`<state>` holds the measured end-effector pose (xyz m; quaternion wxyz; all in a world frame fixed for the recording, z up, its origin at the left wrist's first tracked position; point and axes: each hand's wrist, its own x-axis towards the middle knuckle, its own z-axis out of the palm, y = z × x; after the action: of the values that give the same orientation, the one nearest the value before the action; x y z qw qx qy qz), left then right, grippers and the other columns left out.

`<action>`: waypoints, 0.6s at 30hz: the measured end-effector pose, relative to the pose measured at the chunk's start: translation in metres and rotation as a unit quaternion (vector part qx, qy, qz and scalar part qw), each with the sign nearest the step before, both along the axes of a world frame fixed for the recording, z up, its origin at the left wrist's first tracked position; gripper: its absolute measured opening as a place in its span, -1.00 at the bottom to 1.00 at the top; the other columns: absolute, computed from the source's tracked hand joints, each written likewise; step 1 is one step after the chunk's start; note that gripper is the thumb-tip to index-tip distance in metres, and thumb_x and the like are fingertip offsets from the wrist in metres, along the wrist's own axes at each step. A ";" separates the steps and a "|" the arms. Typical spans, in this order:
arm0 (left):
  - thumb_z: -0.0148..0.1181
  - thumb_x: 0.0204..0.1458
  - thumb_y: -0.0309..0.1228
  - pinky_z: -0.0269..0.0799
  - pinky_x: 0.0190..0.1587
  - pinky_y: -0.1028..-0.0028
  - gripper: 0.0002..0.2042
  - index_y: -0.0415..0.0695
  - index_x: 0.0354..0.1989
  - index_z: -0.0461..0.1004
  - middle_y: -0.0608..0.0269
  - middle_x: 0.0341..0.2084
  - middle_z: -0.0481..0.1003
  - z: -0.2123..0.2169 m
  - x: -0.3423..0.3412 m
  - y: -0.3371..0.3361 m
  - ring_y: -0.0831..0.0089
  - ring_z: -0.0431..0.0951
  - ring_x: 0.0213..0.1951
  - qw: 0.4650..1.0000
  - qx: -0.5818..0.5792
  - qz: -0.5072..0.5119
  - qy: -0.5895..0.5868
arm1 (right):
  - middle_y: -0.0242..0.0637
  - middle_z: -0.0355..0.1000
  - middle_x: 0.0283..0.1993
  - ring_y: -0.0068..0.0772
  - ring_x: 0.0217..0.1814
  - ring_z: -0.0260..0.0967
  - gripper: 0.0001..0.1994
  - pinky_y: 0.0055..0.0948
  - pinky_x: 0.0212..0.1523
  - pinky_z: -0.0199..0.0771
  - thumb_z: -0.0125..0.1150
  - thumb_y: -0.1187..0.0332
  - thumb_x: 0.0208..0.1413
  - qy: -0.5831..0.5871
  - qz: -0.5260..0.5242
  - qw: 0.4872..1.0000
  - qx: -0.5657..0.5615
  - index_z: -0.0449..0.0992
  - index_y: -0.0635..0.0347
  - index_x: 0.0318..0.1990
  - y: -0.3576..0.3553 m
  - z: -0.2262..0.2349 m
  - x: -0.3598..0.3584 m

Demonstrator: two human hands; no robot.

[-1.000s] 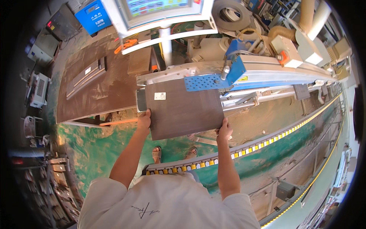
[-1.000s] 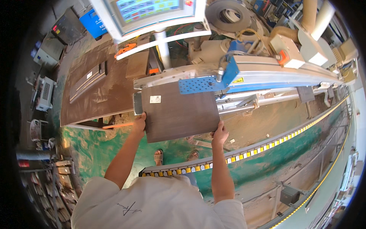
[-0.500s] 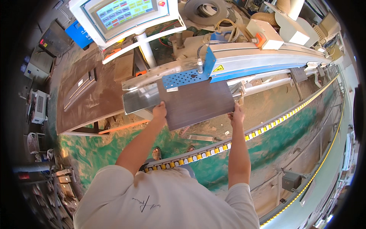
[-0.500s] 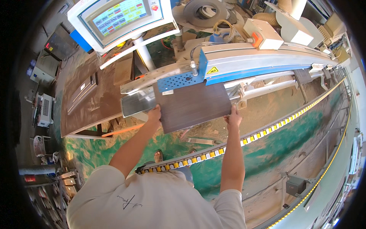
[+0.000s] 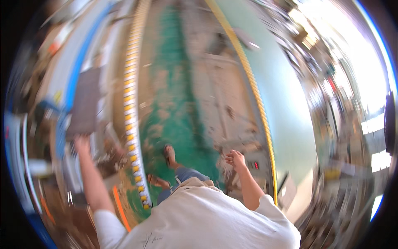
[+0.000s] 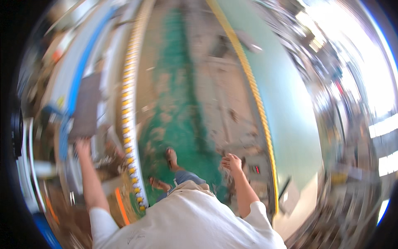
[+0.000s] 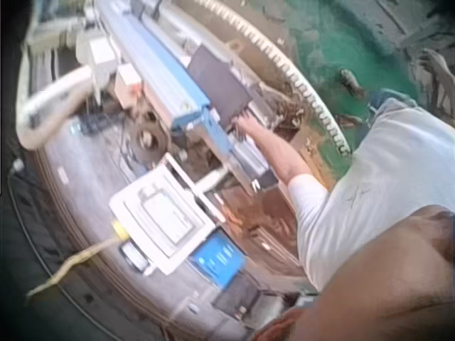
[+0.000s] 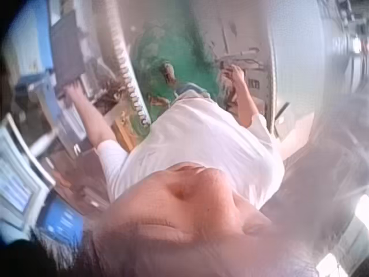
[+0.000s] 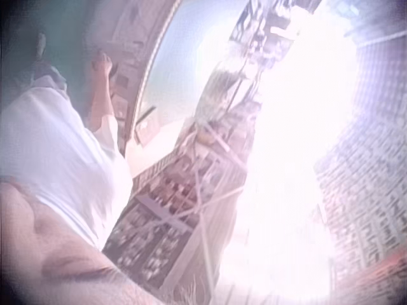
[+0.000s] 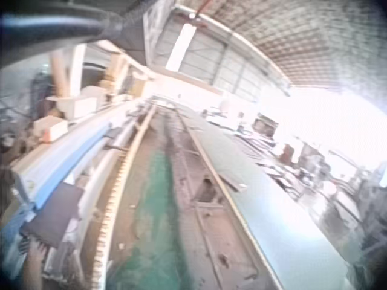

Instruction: The person picks up a wooden board, places it into an edge banding machine, and then retrieves it from the other side before repeating the process.

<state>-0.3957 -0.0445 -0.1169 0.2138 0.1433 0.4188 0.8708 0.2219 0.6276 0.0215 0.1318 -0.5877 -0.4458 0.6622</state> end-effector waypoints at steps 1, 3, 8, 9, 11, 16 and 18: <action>-0.33 0.31 -0.23 0.12 0.36 0.19 -0.55 -0.20 0.29 0.13 0.00 0.33 0.15 -0.006 0.017 0.069 0.00 0.22 0.30 0.931 0.003 0.267 -0.250 | -0.11 0.50 -0.21 -0.23 -0.37 0.52 -0.74 -0.28 -0.42 0.59 0.05 0.25 0.26 -0.028 -0.126 0.991 0.026 0.40 0.19 0.00 0.013 -0.002 0.090; -0.20 0.32 -0.06 0.17 0.37 0.19 -0.44 -0.18 0.35 0.04 0.13 0.42 -0.03 0.074 0.073 0.176 0.17 0.22 0.32 0.916 -0.051 0.228 -0.326 | -0.12 0.48 -0.28 -0.20 -0.42 0.50 -0.85 -0.27 -0.49 0.55 -0.07 0.33 0.26 0.044 -0.387 0.919 0.063 0.36 0.16 -0.14 -0.011 0.003 0.269; 0.09 0.21 -0.37 0.55 0.01 0.33 -0.80 -0.16 -0.07 0.49 0.20 -0.25 0.59 0.056 0.307 0.297 0.38 0.59 -0.19 0.905 0.198 -0.149 -0.346 | -0.23 0.50 -0.28 -0.33 -0.44 0.51 -0.77 -0.46 -0.54 0.52 0.11 0.28 0.21 -0.040 -0.659 0.729 0.181 0.42 0.20 -0.07 -0.021 -0.008 0.502; 0.12 0.18 -0.44 0.59 -0.11 0.35 -0.74 -0.11 0.04 0.40 0.21 -0.22 0.56 0.072 0.378 0.347 0.36 0.59 -0.20 0.934 0.020 -0.228 -0.276 | -0.22 0.51 -0.27 -0.33 -0.39 0.52 -0.72 -0.45 -0.52 0.53 0.16 0.24 0.15 -0.101 -0.695 0.687 0.184 0.47 0.22 -0.08 -0.026 -0.014 0.551; 0.18 0.17 -0.41 0.56 -0.12 0.35 -0.63 -0.14 0.13 0.31 0.20 -0.06 0.49 0.126 0.509 0.424 0.35 0.56 -0.13 0.913 -0.238 -0.261 -0.204 | -0.14 0.53 -0.17 -0.19 -0.31 0.53 -0.60 -0.29 -0.39 0.57 0.23 0.24 0.08 -0.214 -0.716 0.641 0.178 0.47 0.34 -0.01 -0.057 -0.026 0.658; 0.14 0.21 -0.17 0.51 -0.14 0.34 -0.66 -0.17 -0.01 0.43 0.19 -0.06 0.50 0.067 0.645 0.471 0.35 0.56 -0.11 0.778 -0.443 -0.388 -0.220 | -0.14 0.43 0.05 -0.13 -0.13 0.47 -0.42 -0.22 -0.23 0.58 0.24 0.03 0.07 -0.056 -0.816 0.571 0.067 0.38 0.27 0.12 -0.088 -0.072 0.759; 0.13 0.22 -0.14 0.51 -0.14 0.37 -0.66 -0.16 -0.05 0.45 0.20 -0.13 0.54 0.060 0.684 0.479 0.36 0.57 -0.14 0.755 -0.443 -0.409 -0.259 | -0.20 0.37 0.10 -0.11 -0.16 0.44 -0.41 -0.20 -0.28 0.57 0.20 -0.11 0.09 0.141 -0.830 0.533 0.088 0.37 0.04 0.17 -0.075 -0.074 0.796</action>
<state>0.2884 0.4349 -0.0572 0.6894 -0.0411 0.5878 0.4213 1.0177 0.5522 -0.0526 0.7340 -0.5782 0.2106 0.2875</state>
